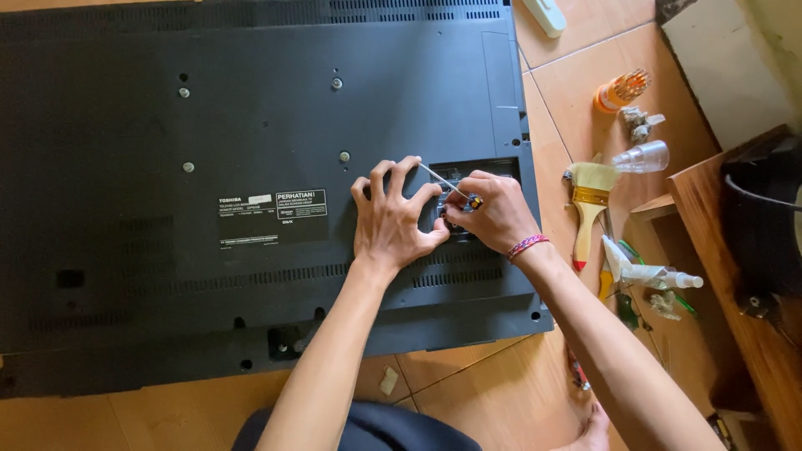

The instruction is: Removing screws from the back panel of a television using a screwdriver to disassemble it.

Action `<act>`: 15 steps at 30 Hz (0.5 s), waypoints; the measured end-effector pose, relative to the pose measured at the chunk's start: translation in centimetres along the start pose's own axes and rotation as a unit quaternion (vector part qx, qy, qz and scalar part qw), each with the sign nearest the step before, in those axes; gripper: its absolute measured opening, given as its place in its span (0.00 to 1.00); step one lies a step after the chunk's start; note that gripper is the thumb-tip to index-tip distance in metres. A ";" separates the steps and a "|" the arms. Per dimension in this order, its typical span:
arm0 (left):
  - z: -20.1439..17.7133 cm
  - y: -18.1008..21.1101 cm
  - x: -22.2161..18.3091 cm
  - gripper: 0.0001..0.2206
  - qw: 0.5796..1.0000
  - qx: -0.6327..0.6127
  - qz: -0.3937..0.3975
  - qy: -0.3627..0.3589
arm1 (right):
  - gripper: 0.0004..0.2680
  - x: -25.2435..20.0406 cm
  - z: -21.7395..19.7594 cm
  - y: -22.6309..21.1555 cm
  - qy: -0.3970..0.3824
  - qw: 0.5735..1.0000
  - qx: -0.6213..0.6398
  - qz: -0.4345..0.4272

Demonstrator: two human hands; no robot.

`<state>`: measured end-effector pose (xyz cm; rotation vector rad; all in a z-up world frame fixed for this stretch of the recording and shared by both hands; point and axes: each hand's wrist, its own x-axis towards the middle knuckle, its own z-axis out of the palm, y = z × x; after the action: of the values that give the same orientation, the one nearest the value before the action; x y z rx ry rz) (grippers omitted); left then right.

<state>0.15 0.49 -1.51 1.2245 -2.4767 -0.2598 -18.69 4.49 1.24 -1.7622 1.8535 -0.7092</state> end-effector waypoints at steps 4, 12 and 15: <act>-0.3 0.1 0.1 0.20 1.000 -0.006 -0.003 -0.003 | 0.03 -0.4 1.0 1.2 0.020 1.000 0.005 0.018; -0.3 0.1 0.1 0.18 1.000 0.003 0.002 0.018 | 0.13 -0.9 -2.5 -0.2 0.007 0.996 0.040 0.074; 1.0 -0.3 0.0 0.22 0.996 0.011 0.031 0.083 | 0.16 -1.2 -5.3 -2.1 -0.046 0.998 -0.025 0.023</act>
<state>-0.02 0.35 -2.55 1.1263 -2.3745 -0.1103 -20.53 5.78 6.61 -1.7464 1.8587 -0.5596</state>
